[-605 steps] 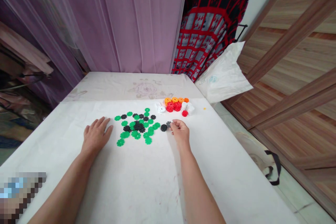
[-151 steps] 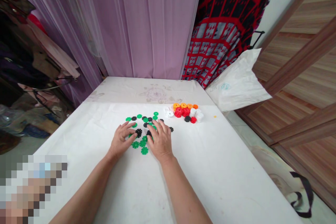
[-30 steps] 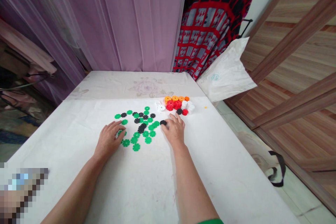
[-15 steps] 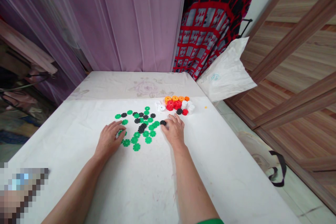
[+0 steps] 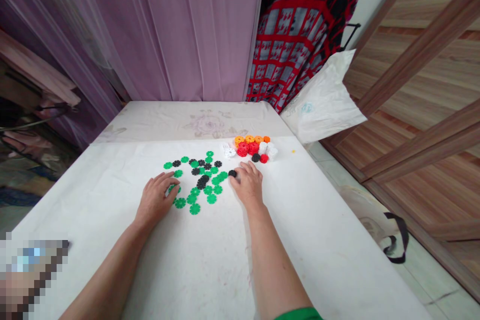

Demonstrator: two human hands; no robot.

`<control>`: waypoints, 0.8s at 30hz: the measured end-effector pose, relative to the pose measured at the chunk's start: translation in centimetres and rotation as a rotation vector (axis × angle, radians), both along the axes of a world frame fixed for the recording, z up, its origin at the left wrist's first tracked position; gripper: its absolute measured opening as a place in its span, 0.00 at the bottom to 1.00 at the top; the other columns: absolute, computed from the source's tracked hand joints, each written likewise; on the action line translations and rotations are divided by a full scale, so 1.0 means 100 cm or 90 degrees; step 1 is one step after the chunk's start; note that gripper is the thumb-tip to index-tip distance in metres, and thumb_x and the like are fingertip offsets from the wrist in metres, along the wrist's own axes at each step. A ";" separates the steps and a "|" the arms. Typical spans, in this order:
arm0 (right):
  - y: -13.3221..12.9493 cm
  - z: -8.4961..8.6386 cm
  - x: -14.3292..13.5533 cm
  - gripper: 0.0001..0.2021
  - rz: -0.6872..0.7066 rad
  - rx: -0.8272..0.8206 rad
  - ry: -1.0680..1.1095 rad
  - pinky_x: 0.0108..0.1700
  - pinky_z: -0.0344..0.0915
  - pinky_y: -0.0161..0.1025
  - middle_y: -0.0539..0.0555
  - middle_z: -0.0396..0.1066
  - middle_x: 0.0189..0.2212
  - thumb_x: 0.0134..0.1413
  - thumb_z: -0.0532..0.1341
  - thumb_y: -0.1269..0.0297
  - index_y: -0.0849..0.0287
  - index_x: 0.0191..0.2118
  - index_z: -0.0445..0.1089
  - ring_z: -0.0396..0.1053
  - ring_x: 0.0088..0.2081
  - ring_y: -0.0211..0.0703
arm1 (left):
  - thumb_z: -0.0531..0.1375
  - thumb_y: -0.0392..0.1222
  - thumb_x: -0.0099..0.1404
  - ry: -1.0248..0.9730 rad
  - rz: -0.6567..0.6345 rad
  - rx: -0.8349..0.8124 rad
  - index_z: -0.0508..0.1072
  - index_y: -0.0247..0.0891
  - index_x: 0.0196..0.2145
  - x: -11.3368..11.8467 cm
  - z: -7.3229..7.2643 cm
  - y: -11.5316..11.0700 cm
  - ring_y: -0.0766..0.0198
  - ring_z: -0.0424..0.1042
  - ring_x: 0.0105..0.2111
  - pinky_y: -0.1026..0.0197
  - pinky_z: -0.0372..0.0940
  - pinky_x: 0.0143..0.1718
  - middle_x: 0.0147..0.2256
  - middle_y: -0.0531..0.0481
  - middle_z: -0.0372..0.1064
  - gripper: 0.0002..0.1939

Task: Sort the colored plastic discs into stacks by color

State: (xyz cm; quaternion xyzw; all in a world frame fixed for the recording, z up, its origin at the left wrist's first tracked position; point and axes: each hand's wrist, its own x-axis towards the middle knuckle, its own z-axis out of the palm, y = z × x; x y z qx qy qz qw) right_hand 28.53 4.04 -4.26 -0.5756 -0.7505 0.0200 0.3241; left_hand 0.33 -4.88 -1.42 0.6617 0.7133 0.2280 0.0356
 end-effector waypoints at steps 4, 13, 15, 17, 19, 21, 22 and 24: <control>-0.002 0.003 -0.004 0.09 0.007 0.026 0.010 0.59 0.58 0.54 0.57 0.75 0.53 0.57 0.63 0.61 0.53 0.41 0.78 0.62 0.61 0.57 | 0.54 0.45 0.68 0.001 0.002 0.000 0.77 0.45 0.40 0.000 0.000 0.000 0.46 0.65 0.61 0.35 0.56 0.62 0.58 0.45 0.72 0.12; -0.033 0.022 -0.066 0.11 0.217 -0.012 -0.076 0.63 0.53 0.59 0.57 0.67 0.61 0.58 0.64 0.60 0.49 0.46 0.78 0.53 0.67 0.60 | 0.55 0.43 0.67 -0.002 0.004 -0.002 0.77 0.45 0.41 0.001 -0.001 0.000 0.46 0.65 0.61 0.36 0.56 0.62 0.57 0.46 0.72 0.11; -0.035 0.023 -0.071 0.13 0.226 -0.027 -0.093 0.62 0.53 0.62 0.58 0.66 0.62 0.57 0.65 0.58 0.49 0.48 0.77 0.52 0.67 0.62 | 0.55 0.43 0.67 -0.003 0.003 -0.001 0.77 0.45 0.40 0.002 -0.001 0.000 0.46 0.65 0.61 0.36 0.56 0.62 0.57 0.46 0.72 0.11; -0.036 0.022 -0.071 0.14 0.228 -0.039 -0.096 0.62 0.54 0.63 0.59 0.65 0.62 0.56 0.66 0.57 0.49 0.49 0.77 0.52 0.67 0.63 | 0.55 0.43 0.67 -0.005 0.006 0.003 0.77 0.46 0.40 0.002 -0.001 0.000 0.46 0.65 0.61 0.36 0.56 0.63 0.57 0.46 0.72 0.10; -0.035 0.020 -0.069 0.14 0.226 -0.047 -0.085 0.62 0.54 0.62 0.58 0.66 0.62 0.56 0.66 0.58 0.49 0.48 0.77 0.53 0.67 0.62 | 0.55 0.43 0.66 -0.008 0.009 0.002 0.77 0.46 0.40 0.002 -0.001 0.000 0.46 0.65 0.61 0.36 0.55 0.63 0.57 0.46 0.72 0.10; -0.034 0.018 -0.068 0.12 0.227 -0.051 -0.071 0.62 0.55 0.61 0.58 0.68 0.61 0.56 0.66 0.59 0.49 0.47 0.77 0.54 0.67 0.61 | 0.56 0.43 0.66 -0.009 0.011 -0.005 0.77 0.45 0.40 0.003 0.000 0.000 0.46 0.65 0.62 0.36 0.55 0.63 0.57 0.46 0.72 0.10; -0.033 0.017 -0.068 0.11 0.228 -0.052 -0.066 0.62 0.55 0.61 0.57 0.68 0.60 0.57 0.66 0.59 0.49 0.46 0.77 0.54 0.67 0.60 | 0.56 0.43 0.67 -0.008 0.013 -0.009 0.77 0.45 0.40 0.004 0.001 -0.001 0.46 0.65 0.62 0.36 0.55 0.63 0.58 0.46 0.72 0.10; -0.033 0.016 -0.068 0.10 0.230 -0.051 -0.057 0.62 0.55 0.60 0.56 0.70 0.59 0.58 0.65 0.60 0.49 0.45 0.78 0.55 0.66 0.60 | 0.55 0.43 0.67 -0.007 0.013 -0.015 0.77 0.45 0.41 0.004 0.003 -0.001 0.46 0.65 0.62 0.37 0.55 0.63 0.58 0.46 0.72 0.10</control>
